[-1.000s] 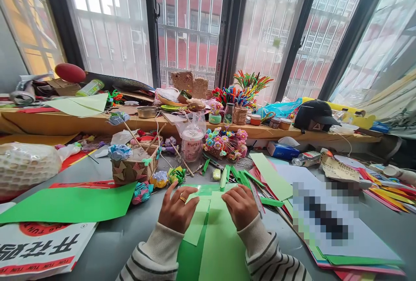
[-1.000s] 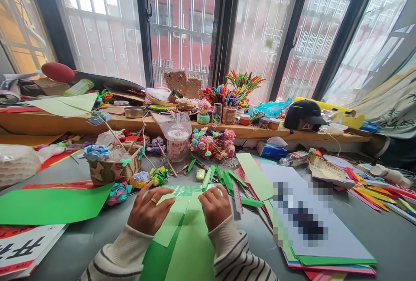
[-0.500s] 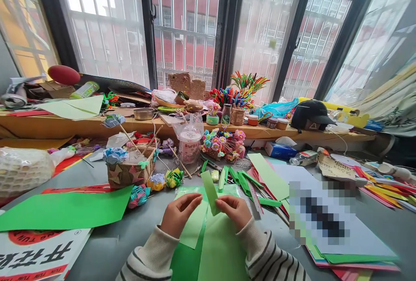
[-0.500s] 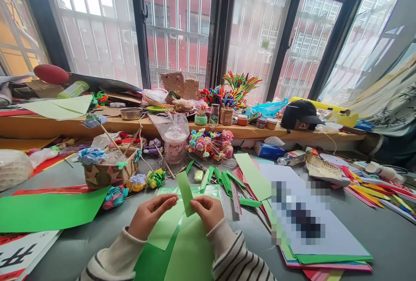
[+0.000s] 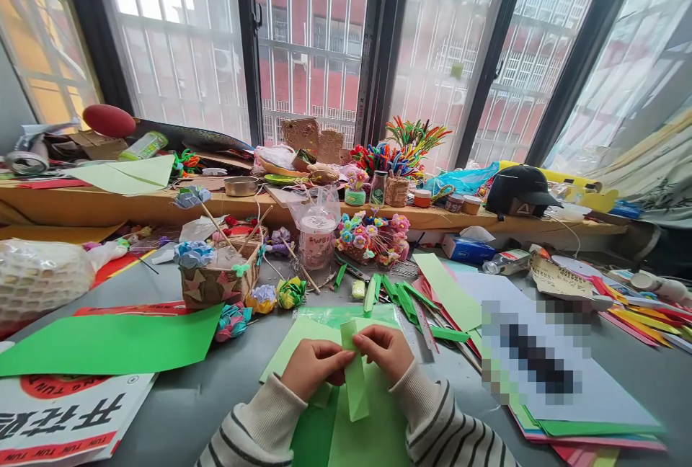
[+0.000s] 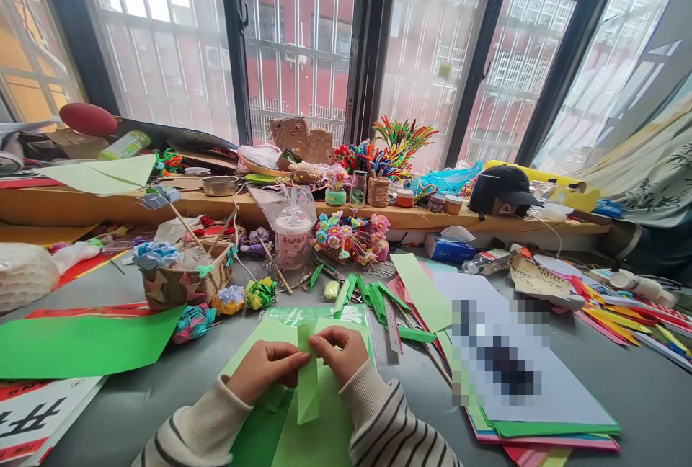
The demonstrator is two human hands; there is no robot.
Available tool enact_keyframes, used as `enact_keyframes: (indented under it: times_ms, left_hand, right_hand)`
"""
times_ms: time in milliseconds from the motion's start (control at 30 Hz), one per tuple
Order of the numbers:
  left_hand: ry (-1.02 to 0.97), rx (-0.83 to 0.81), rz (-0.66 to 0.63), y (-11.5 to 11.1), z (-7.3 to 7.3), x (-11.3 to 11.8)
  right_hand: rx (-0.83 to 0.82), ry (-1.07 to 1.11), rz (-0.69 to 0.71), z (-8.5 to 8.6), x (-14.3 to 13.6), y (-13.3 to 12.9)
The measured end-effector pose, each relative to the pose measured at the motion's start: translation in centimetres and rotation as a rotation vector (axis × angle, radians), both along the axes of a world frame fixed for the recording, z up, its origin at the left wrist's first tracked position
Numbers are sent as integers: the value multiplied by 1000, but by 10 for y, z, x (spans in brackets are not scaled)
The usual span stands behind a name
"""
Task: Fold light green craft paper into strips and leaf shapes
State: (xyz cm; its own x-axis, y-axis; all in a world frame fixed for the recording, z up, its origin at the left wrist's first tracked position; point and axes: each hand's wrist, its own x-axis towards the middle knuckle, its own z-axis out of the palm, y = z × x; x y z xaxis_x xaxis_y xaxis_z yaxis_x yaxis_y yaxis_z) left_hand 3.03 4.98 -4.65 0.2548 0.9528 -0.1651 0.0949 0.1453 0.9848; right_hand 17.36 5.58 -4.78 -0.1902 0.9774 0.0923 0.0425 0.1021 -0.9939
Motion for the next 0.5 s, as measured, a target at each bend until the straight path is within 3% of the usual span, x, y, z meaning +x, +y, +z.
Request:
enact_keyframes:
  times_ms: [200,400,500]
  left_hand:
    - [20,18,46,0,-1,1]
    - [56,21,-15,-1,-1,0]
    - [41,73,33,0,-1,-1]
  right_hand:
    - [-31,6,-4,-4,2,1]
    - [-23,27,-1,-3,6,2]
    - [-44,25,20,-3,5,2]
